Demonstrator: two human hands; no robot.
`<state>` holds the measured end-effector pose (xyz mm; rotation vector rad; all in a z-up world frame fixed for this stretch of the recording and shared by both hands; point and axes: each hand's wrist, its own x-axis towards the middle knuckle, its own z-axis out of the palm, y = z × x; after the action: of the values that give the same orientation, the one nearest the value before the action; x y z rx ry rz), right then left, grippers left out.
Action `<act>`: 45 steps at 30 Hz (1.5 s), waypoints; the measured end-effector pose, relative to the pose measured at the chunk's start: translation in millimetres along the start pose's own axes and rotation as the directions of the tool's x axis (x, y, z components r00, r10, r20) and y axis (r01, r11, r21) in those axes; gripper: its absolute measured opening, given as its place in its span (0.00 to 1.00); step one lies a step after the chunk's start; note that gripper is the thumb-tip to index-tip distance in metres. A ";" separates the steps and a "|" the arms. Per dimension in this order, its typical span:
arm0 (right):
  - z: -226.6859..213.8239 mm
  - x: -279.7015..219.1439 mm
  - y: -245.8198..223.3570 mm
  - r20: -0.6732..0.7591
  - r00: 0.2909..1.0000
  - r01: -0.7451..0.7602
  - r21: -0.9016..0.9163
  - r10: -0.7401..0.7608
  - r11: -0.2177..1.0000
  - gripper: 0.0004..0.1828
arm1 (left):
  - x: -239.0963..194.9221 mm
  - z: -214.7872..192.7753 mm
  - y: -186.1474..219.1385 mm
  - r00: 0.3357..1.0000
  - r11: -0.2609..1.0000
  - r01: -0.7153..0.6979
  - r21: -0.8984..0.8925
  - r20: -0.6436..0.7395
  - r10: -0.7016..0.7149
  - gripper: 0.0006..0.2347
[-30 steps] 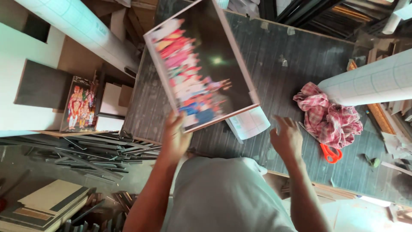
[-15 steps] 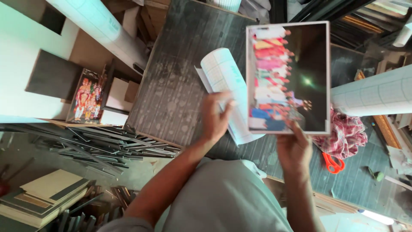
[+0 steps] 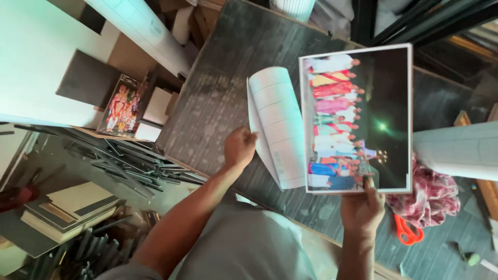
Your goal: Laminating a photograph and adhering it to a backing board using adhesive, a scraper, and a roller.
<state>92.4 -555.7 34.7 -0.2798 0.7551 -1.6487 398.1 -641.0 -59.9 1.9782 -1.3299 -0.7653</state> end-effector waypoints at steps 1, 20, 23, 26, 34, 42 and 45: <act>-7.2 1.9 1.7 -0.010 1.000 -0.002 -0.008 0.002 1.000 0.18 | 2.2 -7.2 -5.5 1.000 1.000 0.008 -0.002 0.010 -0.008 0.13; 140.3 -40.4 198.7 0.853 0.508 0.820 -0.436 0.120 -0.371 0.25 | 71.9 -104.1 -225.4 0.991 0.983 0.132 -0.125 0.047 -0.127 0.15; 125.7 -50.7 241.0 0.848 0.474 0.837 -0.353 0.235 -0.418 0.25 | 68.6 -110.9 -216.5 0.996 0.996 0.077 -0.032 0.041 -0.076 0.15; 111.8 -56.2 265.9 0.828 0.464 0.845 -0.308 0.314 -0.437 0.23 | 63.1 -123.8 -192.5 0.996 0.993 0.085 -0.087 -0.005 -0.086 0.12; 114.3 -55.0 289.0 0.758 0.508 0.850 -0.363 0.410 -0.383 0.27 | 59.8 -128.1 -181.6 0.992 0.991 0.121 -0.060 -0.023 -0.122 0.11; 44.0 -10.7 287.9 0.691 0.680 0.720 -0.566 0.245 -0.402 0.24 | 64.7 -145.1 -170.1 0.988 0.988 0.039 0.148 -0.152 -0.016 0.07; 61.0 14.0 270.6 0.467 0.867 0.498 -0.825 0.175 -0.267 0.33 | 62.4 -152.7 -172.9 0.996 0.984 0.048 0.173 -0.087 -0.034 0.05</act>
<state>337.2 -601.3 -88.3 -2.0611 1.6493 -0.5782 632.5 -621.5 -102.4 2.1567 -1.3502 -0.5943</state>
